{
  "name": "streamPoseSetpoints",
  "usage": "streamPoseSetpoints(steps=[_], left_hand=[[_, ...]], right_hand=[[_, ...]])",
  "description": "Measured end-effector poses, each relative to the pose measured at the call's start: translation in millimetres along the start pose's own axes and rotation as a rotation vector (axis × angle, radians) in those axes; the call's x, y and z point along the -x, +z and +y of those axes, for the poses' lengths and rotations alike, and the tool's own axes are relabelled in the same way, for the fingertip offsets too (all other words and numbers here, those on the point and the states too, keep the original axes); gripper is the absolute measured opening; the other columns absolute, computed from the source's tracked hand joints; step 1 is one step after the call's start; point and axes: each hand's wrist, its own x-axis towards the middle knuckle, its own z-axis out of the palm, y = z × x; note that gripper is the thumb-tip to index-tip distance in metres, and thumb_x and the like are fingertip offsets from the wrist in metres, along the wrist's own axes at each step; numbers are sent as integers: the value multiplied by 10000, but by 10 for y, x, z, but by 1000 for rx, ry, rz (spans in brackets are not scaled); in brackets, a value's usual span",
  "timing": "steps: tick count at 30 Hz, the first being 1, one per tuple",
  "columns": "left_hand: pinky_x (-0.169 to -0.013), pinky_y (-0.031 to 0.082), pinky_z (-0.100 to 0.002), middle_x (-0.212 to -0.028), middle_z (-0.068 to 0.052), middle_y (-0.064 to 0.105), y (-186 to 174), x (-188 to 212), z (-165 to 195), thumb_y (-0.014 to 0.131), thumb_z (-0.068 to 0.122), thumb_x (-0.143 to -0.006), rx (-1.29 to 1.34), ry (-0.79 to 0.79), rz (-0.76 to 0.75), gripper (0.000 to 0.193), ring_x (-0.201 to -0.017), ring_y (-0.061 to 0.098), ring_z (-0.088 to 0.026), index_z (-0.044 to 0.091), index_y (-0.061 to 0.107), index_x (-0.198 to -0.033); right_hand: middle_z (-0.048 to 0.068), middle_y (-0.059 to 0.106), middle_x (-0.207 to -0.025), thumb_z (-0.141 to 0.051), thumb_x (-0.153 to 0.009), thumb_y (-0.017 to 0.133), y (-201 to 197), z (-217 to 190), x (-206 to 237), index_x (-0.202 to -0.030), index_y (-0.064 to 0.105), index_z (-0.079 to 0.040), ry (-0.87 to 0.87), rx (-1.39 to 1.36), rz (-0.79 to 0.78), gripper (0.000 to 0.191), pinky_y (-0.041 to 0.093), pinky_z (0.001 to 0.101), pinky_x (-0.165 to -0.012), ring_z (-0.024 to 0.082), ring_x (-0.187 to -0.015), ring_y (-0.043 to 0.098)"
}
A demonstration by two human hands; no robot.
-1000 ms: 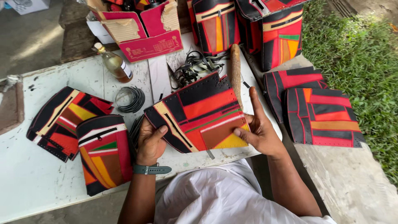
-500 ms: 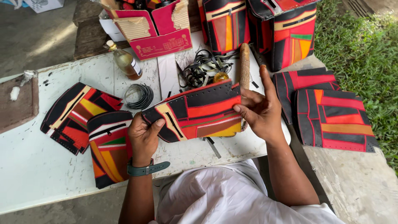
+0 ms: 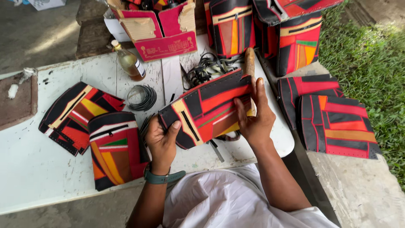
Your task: The person sits at an outdoor table with many colorful patchwork leather bags. They pick up one bag, hold it open, and repeatedly rub a substance from a small jar onto the bag's edges and seams by hand, turning the bag to reach different sides before setting it down.
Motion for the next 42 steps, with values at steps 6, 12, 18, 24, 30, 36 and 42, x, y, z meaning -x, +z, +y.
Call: streamPoseSetpoints(steps=[6, 12, 18, 24, 30, 36, 42], left_hand=[[-1001, 521, -261, -1193, -63, 697, 180, 131, 14, 698, 79, -1015, 75, -46, 17, 283, -1080, 642, -95, -15, 551, -1238], [-896, 545, -253, -1098, -42, 675, -15, 269, 145, 727, 69, -973, -117, -179, -251, 319, -997, 635, -83, 1, 566, -1239], [-867, 545, -247, -1082, -46, 723, 22, 524, 235, 741, 71, -953, -264, -240, -366, 306, -984, 657, -93, 26, 609, -1226], [-1057, 473, -319, -1299, -102, 642, -50, 147, 618, 828, 274, -848, -231, -206, -679, 672, -1212, 603, -177, 31, 532, -1399], [-1167, 464, -362, -1393, -113, 591, -16, -754, 1439, 578, 705, -916, -383, 136, -882, 891, -1328, 606, -252, 34, 516, -1499], [-901, 602, -362, -1285, -121, 695, 478, -1116, 1693, 651, 607, -973, -360, 15, -1001, 685, -1141, 718, -230, 55, 606, -1376], [-728, 577, -384, -834, -144, 743, 669, -963, 1259, 739, 354, -878, -758, 51, -930, 355, -780, 752, -245, 16, 721, -985]], right_hand=[[225, 562, -1513, 60, -980, 790, 156, 145, 48, -1589, 357, -33, 12, -163, 116, 754, 543, 404, -1158, 316, -1401, 598], [138, 685, -1311, 12, -977, 830, -77, 339, -18, -1598, 368, -30, 267, -663, 158, 775, 580, 335, -1030, 190, -1127, 702], [156, 637, -1291, 58, -931, 835, -193, 232, 96, -1481, 417, -9, 28, -462, 86, 694, 583, 369, -1048, 230, -1140, 709], [130, 693, -1137, 67, -930, 841, -153, 261, 90, -1424, 418, -8, 61, -503, 6, 655, 632, 352, -967, 211, -1044, 747], [123, 688, -1000, 76, -943, 862, -282, 286, -26, -1448, 419, -26, 91, -578, 11, 680, 608, 332, -947, 191, -982, 712], [117, 716, -1039, 34, -932, 836, -221, 29, -49, -1420, 387, -40, 49, -680, -116, 667, 615, 346, -964, 198, -992, 754], [146, 702, -1056, 56, -900, 804, -65, -149, 64, -1404, 369, -27, -26, -649, -193, 671, 575, 367, -1022, 210, -1000, 737]])
